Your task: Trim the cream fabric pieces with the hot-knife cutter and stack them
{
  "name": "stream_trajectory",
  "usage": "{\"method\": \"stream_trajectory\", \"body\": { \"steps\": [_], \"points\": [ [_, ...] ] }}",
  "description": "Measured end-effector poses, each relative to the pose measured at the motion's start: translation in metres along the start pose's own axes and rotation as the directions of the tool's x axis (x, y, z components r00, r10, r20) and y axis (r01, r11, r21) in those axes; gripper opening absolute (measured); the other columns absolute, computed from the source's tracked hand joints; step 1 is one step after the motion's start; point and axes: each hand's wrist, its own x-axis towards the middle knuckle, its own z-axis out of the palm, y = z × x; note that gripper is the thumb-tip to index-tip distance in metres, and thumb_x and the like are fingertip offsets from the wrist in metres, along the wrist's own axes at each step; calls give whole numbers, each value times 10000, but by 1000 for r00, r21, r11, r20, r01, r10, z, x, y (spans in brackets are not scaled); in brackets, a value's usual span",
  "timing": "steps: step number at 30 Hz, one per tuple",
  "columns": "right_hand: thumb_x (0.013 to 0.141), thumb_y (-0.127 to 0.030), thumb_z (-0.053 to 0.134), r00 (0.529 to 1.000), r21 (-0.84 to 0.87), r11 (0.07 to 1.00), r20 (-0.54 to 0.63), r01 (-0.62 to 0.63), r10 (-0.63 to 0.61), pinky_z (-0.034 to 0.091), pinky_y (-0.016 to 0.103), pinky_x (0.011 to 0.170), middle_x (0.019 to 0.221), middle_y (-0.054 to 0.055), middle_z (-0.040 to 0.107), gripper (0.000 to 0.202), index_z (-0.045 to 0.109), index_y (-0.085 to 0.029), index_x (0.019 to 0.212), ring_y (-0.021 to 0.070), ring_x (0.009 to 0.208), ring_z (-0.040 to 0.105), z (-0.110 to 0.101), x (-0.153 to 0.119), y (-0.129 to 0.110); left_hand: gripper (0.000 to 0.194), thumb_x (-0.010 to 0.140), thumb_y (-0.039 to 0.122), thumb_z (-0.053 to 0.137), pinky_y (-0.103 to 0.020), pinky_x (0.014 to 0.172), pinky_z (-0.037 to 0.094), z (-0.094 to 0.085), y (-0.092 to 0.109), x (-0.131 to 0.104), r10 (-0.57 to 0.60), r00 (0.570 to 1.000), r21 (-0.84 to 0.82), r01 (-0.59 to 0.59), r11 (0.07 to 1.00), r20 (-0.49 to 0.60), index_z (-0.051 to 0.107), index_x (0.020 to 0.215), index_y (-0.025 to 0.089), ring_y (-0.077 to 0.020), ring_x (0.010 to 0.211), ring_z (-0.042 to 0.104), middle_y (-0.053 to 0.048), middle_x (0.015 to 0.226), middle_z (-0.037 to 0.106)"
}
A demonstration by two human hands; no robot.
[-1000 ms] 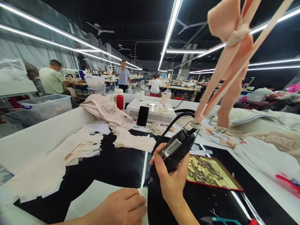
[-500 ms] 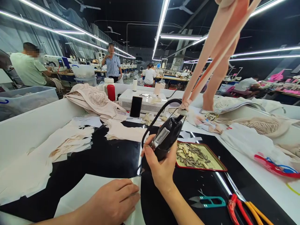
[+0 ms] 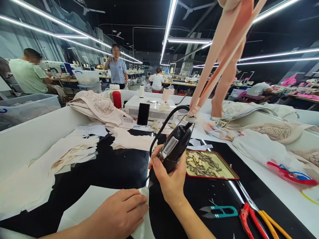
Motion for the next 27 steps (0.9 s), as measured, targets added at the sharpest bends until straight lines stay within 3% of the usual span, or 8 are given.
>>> {"method": "stream_trajectory", "body": {
  "steps": [6,13,19,27],
  "points": [
    [928,-334,816,1000,-10,1000,12,24,-24,589,278,539,887,-37,693,367,587,-320,1213,132,614,657,-1,-2,3,122,1085,157,565,-295,758,582,-4,1,0,-65,997,-43,63,997,-40,686,1075,151,-184,937,692,-50,1028,723],
    [925,-308,806,1000,-20,1000,15,24,-24,590,284,541,884,-35,687,402,561,-320,1243,136,614,660,0,-3,3,78,1060,189,613,-305,758,577,-4,1,-4,-83,995,-28,82,996,-54,686,1075,166,-194,975,695,-47,1155,745],
    [930,-311,801,999,-28,999,19,45,-44,590,274,537,879,-42,684,277,574,-304,1090,124,609,654,1,-2,3,93,1033,245,645,-296,754,560,-5,1,-8,-95,995,13,95,995,10,681,1097,188,-200,1007,695,-67,1304,732],
    [930,-293,796,998,-30,998,21,54,-53,585,273,531,874,-43,685,292,570,-302,1115,127,608,656,1,-3,3,82,990,228,700,-308,692,518,-5,1,-3,-90,996,33,90,995,-8,673,1056,186,-205,972,678,-43,1252,748]
  ]
}}
